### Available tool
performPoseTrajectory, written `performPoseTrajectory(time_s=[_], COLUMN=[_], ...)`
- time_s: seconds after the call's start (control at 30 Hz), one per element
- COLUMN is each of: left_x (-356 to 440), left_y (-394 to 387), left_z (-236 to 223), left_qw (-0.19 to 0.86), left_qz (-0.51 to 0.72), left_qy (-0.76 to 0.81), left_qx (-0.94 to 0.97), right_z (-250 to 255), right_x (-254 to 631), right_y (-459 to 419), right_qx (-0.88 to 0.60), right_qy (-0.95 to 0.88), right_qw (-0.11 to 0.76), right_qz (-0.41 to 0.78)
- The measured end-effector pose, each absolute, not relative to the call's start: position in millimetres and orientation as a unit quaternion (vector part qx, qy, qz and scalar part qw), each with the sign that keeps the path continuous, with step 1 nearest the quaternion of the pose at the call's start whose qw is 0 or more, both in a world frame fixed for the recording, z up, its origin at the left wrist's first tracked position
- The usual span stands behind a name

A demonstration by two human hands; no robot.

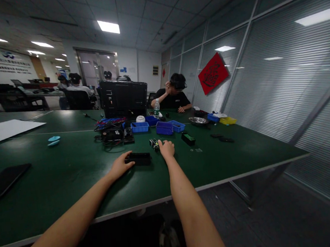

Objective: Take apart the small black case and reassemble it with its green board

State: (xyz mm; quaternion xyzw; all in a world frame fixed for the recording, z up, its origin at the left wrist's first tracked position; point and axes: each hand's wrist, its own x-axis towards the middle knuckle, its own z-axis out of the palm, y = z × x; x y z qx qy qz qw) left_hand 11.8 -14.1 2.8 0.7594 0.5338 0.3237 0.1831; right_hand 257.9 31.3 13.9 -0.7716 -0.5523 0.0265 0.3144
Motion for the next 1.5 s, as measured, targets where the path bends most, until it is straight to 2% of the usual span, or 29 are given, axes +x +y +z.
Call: performPoseTrajectory(time_s=[0.2,0.57,1.03,1.5], left_x=[13,12,12,13], left_y=[-13,-11,-14,-13], left_z=[1,-2,2,2], left_qw=[0.183,0.195,0.194,0.208], left_qz=[0.331,0.336,0.331,0.313], left_qy=[0.529,0.526,0.53,0.537], left_qx=[0.76,0.757,0.757,0.755], right_z=[9,13,10,10], right_x=[250,243,246,247], right_y=[31,26,31,32], right_qx=[-0.762,-0.677,-0.683,-0.695], right_qy=[-0.596,-0.664,-0.681,-0.663], right_qw=[0.253,0.317,0.263,0.278], right_qz=[0.029,0.014,0.031,0.034])
